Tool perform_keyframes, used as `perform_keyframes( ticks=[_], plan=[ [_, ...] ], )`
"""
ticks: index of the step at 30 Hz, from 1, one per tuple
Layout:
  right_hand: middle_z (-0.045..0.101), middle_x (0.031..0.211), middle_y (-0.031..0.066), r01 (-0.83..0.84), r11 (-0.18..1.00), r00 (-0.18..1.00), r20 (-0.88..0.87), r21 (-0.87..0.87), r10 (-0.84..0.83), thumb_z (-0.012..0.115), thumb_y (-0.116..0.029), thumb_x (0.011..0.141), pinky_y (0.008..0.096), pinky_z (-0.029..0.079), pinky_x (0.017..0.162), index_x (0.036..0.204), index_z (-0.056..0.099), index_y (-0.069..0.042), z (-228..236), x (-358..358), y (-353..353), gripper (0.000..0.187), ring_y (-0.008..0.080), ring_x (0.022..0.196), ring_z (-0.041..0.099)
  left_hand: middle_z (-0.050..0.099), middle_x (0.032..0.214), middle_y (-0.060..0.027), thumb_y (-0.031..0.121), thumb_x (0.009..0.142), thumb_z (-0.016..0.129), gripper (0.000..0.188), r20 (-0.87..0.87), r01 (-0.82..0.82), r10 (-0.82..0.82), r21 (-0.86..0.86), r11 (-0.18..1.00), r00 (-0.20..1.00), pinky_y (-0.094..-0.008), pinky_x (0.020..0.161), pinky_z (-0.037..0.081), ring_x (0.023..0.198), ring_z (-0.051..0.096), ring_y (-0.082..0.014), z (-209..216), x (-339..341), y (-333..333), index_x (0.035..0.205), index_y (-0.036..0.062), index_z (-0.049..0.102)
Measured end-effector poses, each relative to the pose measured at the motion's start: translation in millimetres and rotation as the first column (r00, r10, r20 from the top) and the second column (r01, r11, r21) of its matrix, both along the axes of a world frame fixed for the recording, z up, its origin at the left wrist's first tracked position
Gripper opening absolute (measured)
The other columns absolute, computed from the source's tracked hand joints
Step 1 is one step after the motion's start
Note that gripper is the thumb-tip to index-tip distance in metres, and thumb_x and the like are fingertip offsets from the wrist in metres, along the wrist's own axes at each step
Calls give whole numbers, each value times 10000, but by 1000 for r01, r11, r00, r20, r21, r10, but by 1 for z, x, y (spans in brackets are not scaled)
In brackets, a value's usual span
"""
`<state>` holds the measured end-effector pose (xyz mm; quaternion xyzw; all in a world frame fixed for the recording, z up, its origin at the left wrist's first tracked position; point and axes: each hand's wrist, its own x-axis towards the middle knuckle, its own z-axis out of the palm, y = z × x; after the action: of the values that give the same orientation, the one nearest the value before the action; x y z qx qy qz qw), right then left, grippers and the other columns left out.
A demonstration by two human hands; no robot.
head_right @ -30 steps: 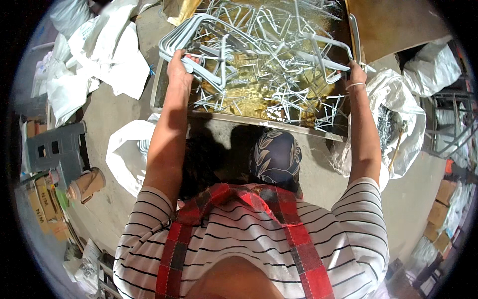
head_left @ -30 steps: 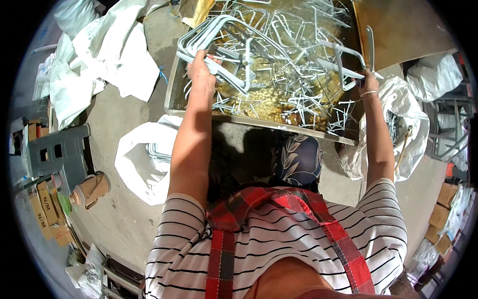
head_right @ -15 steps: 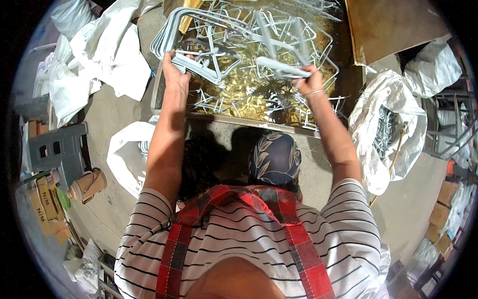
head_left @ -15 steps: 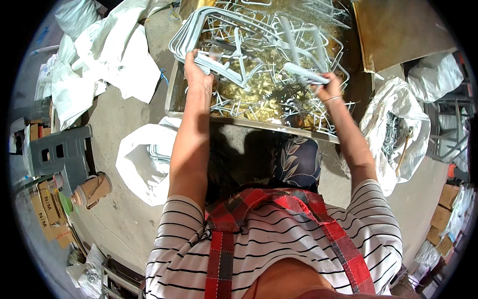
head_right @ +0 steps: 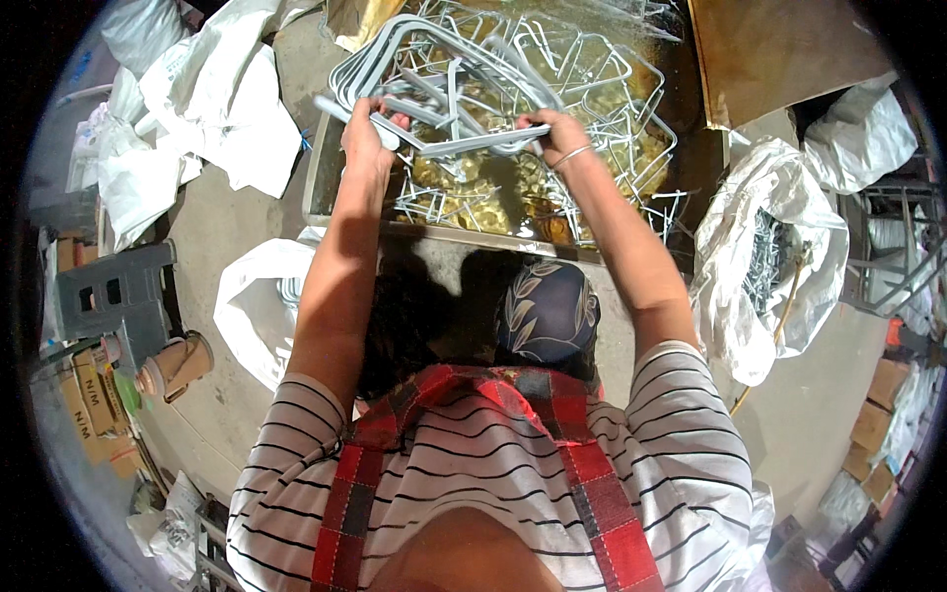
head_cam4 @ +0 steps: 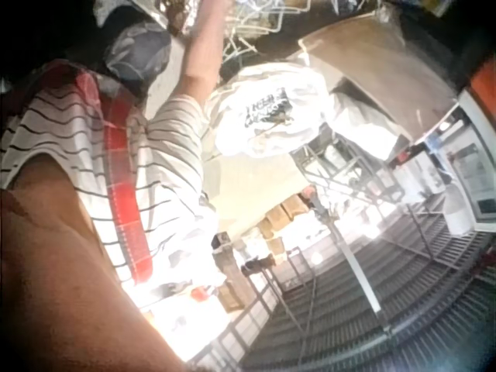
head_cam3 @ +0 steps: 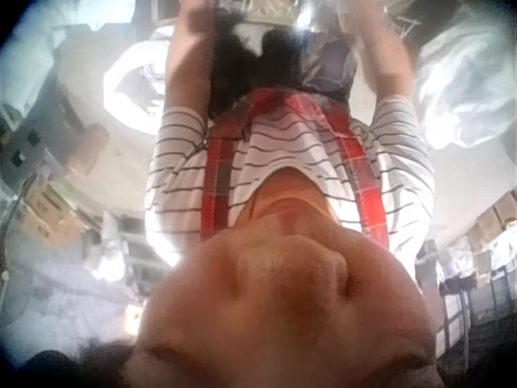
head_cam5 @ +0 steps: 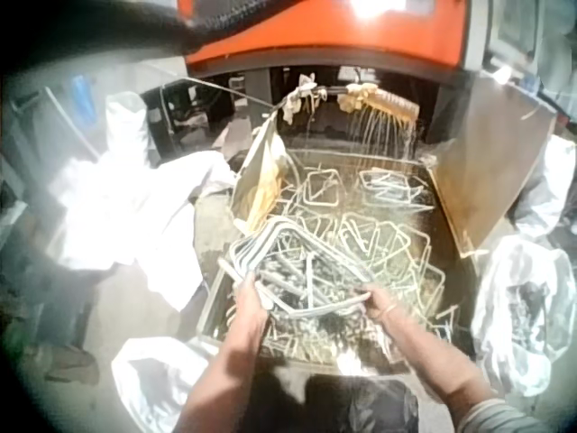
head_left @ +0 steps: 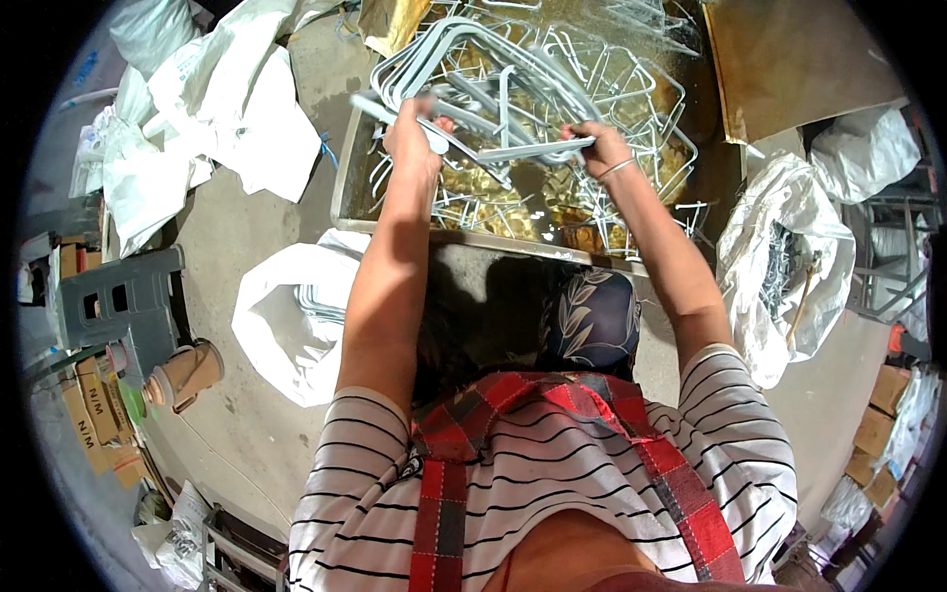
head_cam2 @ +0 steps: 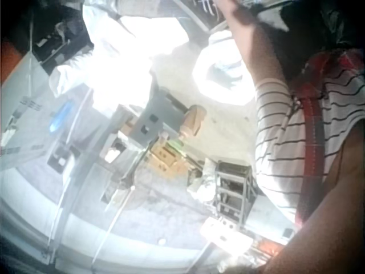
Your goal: The person picks up metal brackets from a bin containing metal shavings and places them into white bags by hand.
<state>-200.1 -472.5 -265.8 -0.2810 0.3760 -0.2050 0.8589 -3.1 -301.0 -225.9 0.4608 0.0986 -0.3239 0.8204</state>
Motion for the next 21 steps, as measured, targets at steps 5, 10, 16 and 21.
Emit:
perform_keyframes(
  ticks=[5,10,16,21],
  plan=[
    [557,564,103,99,670,781,-359,-736,-511,601,-57,591,300,388,462,605,556,42,-13,-115,-102,109,151,475,498,546,753,-160,46,740,562,197,-80,-258,264,71,963,961,-364,445,497,515,545,-260,-5,31,3,865,-77,473],
    [496,595,41,-65,511,932,-235,-857,-275,576,44,630,251,415,438,756,388,-64,74,-132,-104,251,145,483,511,601,825,-119,-27,698,648,200,312,-254,223,61,965,923,-319,566,497,646,586,-202,15,19,9,873,-81,568],
    [532,694,14,-400,347,915,-345,-848,210,593,6,665,214,405,552,837,447,-62,138,-96,-84,236,82,591,494,618,744,-82,31,697,658,193,473,255,-345,244,935,810,-259,586,471,639,594,-155,5,-6,-9,859,-49,593],
    [524,693,1,-611,176,744,-483,-772,462,569,-23,657,219,388,557,833,440,-80,153,-50,-59,225,66,595,452,612,751,-60,101,735,652,204,421,580,-622,241,778,660,-221,564,447,635,570,-114,38,-50,-17,887,-24,603]
  ],
)
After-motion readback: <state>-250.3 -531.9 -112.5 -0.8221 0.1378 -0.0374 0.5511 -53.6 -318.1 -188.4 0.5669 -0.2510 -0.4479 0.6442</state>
